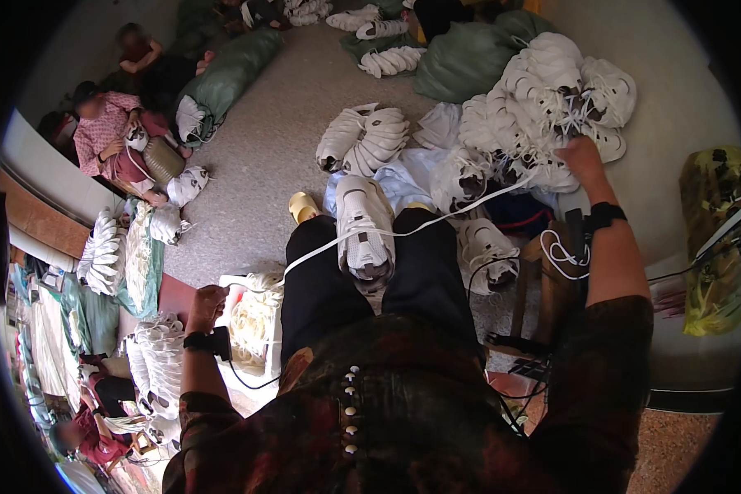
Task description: Lacing and assembling components for white sneakers in a manufacturing environment.
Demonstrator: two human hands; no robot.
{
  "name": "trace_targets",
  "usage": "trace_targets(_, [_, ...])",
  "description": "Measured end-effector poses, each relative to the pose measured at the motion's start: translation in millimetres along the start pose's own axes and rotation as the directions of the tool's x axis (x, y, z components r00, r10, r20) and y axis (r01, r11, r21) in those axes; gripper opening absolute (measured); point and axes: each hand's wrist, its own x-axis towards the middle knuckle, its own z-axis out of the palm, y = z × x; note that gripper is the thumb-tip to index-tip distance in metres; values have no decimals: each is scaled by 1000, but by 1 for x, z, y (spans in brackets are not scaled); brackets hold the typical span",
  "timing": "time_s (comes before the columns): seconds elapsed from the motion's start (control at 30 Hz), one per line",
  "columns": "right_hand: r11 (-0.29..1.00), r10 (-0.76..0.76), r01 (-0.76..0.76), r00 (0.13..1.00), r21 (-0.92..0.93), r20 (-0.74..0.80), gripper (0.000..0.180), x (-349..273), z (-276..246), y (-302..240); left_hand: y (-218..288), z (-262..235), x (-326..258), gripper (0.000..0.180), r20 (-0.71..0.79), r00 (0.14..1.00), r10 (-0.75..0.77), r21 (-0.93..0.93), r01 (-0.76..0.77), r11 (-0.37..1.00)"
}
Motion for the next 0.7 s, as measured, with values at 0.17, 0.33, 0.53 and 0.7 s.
trace_targets(0.17, [384, -217, -577, 703, 721, 677, 15, -57, 95, -174, 87, 123, -8, 10, 495, 846, 197, -239, -85, 967])
trace_targets(0.33, [393, -299, -432, 775, 812, 557, 18, -98, 169, -265, 123, 198, 16, 8, 553, 790, 267, -111, -247, 963])
trace_targets(0.53, [426, -93, -268, 937, 864, 337, 22, -103, 191, -283, 115, 214, 26, 14, 303, 878, 371, -154, -340, 928])
trace_targets(0.7, [527, -146, -208, 933, 824, 328, 23, -105, 189, -286, 107, 215, 31, 12, 308, 858, 410, -204, -362, 910])
